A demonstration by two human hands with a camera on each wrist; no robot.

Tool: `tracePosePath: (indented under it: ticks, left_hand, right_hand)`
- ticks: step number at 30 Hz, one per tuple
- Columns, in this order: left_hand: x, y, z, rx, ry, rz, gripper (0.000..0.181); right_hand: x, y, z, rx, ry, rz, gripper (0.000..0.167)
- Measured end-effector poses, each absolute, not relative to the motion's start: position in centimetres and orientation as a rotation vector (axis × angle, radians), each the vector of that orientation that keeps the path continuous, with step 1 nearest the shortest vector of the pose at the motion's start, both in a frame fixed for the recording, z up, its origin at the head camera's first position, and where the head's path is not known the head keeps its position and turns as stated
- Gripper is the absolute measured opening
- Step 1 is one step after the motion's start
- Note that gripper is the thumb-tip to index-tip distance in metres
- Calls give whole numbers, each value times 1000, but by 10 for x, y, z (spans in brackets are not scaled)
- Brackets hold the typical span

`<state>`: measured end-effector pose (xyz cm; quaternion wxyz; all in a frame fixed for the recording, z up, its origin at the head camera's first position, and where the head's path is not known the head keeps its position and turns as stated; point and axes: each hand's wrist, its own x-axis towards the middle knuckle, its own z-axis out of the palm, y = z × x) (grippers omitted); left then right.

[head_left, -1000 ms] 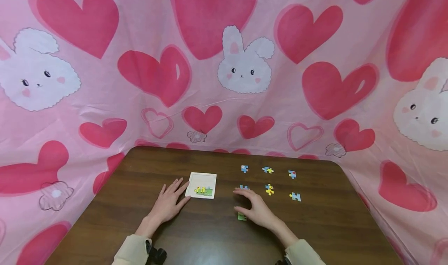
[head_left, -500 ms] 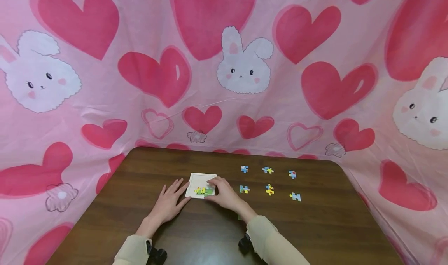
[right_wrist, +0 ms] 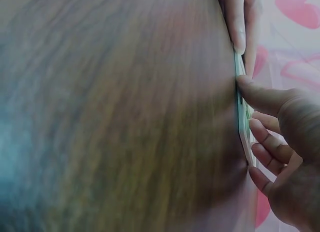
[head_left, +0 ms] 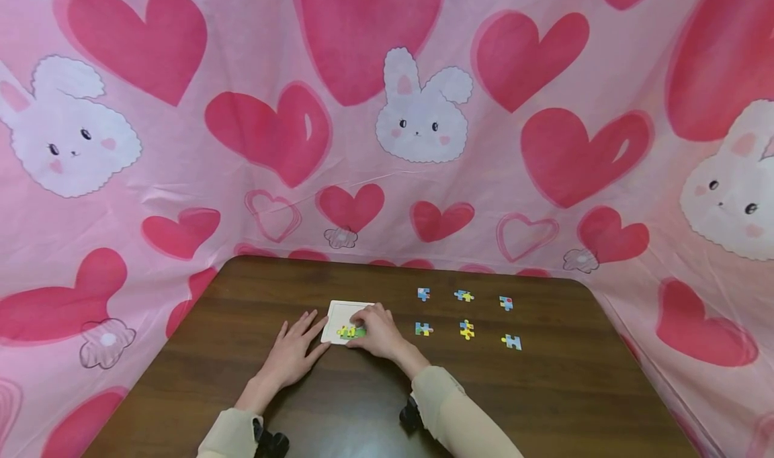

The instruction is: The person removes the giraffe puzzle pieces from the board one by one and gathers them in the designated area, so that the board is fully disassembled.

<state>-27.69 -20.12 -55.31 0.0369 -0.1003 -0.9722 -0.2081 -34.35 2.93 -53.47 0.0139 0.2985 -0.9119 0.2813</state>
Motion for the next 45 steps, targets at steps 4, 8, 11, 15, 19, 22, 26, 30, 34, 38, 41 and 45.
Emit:
tracePosePath:
  ticks: [4, 8, 11, 15, 19, 22, 26, 30, 34, 38, 41, 45]
  left_hand:
    - [-278, -201, -555, -312, -2979, -649, 65]
    - [-278, -201, -557, -306, -2984, -654, 65]
    - [-278, -202, -557, -298, -2994, -661, 65]
    - [-277, -202, -557, -297, -2994, -666, 65]
    - [-277, -203, -556, -298, -2994, -667, 65]
    - [-276, -203, -555, -296, -2995, -670, 65]
    - [-276, -204, -555, -297, -2993, -669, 64]
    - [-276, -204, -554, -304, -2993, -664, 64]
    - [-277, -204, -553, -311, -2990, -657, 64]
    - [-277, -204, -552, -305, -2998, -655, 64]
    - [-278, -204, -552, -298, -3004, -661, 65]
    - [-279, -203, -551, -301, -3002, -652, 65]
  right_hand:
    - [-342, 28, -533, 934, -2844, 887, 39]
    - [-341, 26, -534, 926, -2852, 877, 38]
    - [-340, 25, -535, 926, -2852, 862, 35]
    - [-339, 25, -535, 925, -2852, 861, 31]
    - [-338, 24, -535, 906, -2864, 874, 30]
    - [-336, 24, -536, 907, -2860, 901, 30]
    - [-334, 24, -537, 925, -2836, 935, 32]
    - [-333, 24, -538, 926, -2825, 939, 32]
    - [-333, 24, -538, 912, -2823, 946, 32]
    - [-333, 23, -538, 886, -2820, 971, 32]
    - [-333, 24, -537, 860, -2814, 1019, 32]
    - [-334, 25, -535, 836, -2780, 1127, 29]
